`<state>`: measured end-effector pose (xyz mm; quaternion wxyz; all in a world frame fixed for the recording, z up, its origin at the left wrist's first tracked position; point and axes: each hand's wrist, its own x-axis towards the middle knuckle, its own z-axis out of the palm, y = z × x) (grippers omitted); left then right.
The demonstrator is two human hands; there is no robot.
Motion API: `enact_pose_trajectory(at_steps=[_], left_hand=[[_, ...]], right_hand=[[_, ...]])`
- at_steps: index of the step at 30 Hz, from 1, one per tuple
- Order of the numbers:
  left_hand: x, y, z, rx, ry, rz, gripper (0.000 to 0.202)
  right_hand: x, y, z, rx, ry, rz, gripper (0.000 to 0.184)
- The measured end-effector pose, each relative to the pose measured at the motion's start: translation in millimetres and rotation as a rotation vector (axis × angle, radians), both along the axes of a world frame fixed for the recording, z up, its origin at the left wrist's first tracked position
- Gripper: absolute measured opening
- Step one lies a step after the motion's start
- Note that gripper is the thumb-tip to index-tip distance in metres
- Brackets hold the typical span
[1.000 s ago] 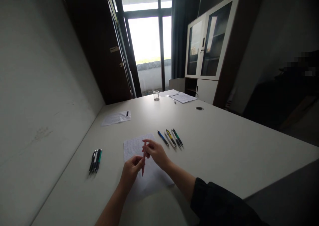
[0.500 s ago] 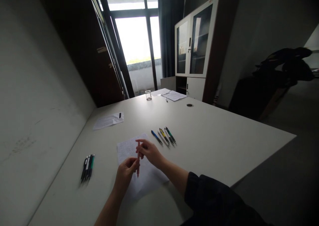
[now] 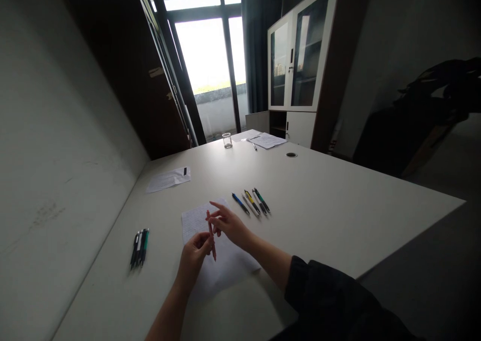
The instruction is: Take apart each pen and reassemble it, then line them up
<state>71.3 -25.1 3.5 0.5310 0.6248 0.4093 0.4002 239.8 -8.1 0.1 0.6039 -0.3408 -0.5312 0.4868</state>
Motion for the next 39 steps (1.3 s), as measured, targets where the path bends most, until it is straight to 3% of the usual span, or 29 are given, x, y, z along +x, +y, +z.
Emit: enact_pose_trajectory(at_steps=[5,9,13,18,20,31,39], left_hand=[[-8,6,-2.4,0.007,-0.206,0.142,0.028],[-14,11,-2.4,-0.061,-0.342,0.232,0.027],[-16,11,-0.9,-0.099,-0.375,0.247,0.036],[-13,9,-1.4,-0.012,-0.343,0.332,0.084],[-14,9,-3.1,0.009,-0.348,0.356,0.094],[-19,13,-7.3,0.076,-0.317,0.357,0.079],[-16,13,-4.5,0.032,-0.401,0.387,0.096]], right_hand=[[11,-1,-1.0,-0.014,-0.214,-0.152,0.029],[14,-5,-2.5,-0.045,-0.443,0.002,0.036],[9,-9,-2.2,0.019,-0.588,0.066,0.023],[6,-8,-2.9,0.007,-0.622,0.054,0.019],[6,-7,-3.3,-0.01,-0.631,0.061,0.02],[3,-12,-5.4,-0.032,-0.702,0.131,0.028],[3,-14,-0.6,0.041,-0.717,0.103,0.028]])
